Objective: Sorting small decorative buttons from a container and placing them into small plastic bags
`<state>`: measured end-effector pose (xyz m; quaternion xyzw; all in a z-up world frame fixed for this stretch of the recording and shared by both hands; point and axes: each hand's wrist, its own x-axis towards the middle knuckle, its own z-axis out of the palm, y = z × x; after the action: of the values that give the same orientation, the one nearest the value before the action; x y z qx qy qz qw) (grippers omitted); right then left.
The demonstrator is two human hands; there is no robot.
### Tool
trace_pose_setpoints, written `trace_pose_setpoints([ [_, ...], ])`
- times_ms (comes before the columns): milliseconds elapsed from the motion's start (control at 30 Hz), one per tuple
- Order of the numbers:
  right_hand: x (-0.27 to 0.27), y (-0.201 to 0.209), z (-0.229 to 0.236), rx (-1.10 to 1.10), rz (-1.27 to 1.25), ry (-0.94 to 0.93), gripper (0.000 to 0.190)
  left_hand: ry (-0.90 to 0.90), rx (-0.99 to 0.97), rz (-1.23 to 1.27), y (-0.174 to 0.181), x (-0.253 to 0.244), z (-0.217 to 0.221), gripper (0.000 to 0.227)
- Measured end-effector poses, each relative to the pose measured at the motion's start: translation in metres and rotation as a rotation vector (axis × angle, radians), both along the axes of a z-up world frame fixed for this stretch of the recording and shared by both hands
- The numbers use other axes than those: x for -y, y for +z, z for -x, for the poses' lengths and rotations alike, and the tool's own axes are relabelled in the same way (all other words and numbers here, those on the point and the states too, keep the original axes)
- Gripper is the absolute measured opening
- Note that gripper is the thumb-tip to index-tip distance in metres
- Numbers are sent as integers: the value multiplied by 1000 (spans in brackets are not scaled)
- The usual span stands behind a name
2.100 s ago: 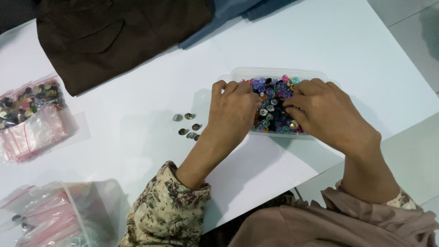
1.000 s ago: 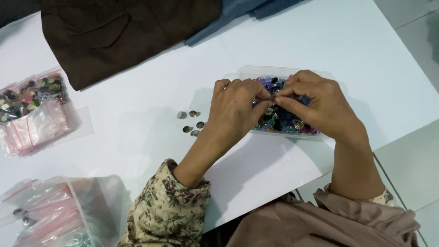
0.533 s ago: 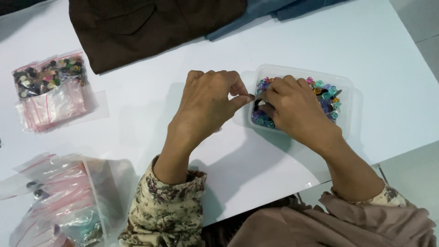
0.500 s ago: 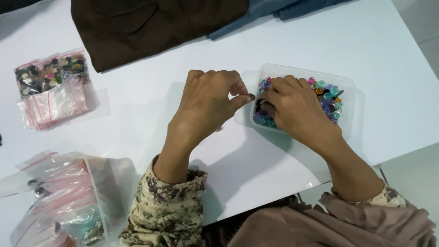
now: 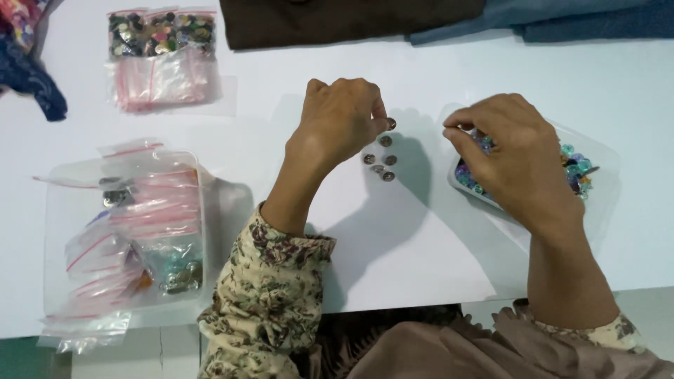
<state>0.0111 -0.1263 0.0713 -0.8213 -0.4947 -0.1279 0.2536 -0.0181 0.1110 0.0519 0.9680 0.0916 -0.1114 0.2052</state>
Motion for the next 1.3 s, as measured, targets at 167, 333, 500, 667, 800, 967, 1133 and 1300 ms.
trace_pose_setpoints([
  [167,-63,-15,-10,-177,48,1,8,73,6,-42,-32,-23,-11,15],
  [333,-98,-67,-22,-238,172,-63,17,121,-80,-21,-52,-31,-22,23],
  [500,-93,-93,-29,-257,287,-163,20,102,119,27,-80,-28,-32,6],
  [667,-89,-105,-36,-270,293,-137,26,102,37,-31,-91,-19,-40,8],
  [800,-87,-100,-36,-226,242,-68,36,52,3,-111,-97,-14,-42,13],
  [967,-85,-103,-39,-266,234,-84,36,65,5,-148,-104,-14,-44,15],
  [1133,-85,-102,-41,-299,262,-127,42,69,-69,-173,-98,-13,-45,17],
  [1300,-82,-84,-35,-288,121,-66,29,83,47,-162,-88,-7,-38,11],
])
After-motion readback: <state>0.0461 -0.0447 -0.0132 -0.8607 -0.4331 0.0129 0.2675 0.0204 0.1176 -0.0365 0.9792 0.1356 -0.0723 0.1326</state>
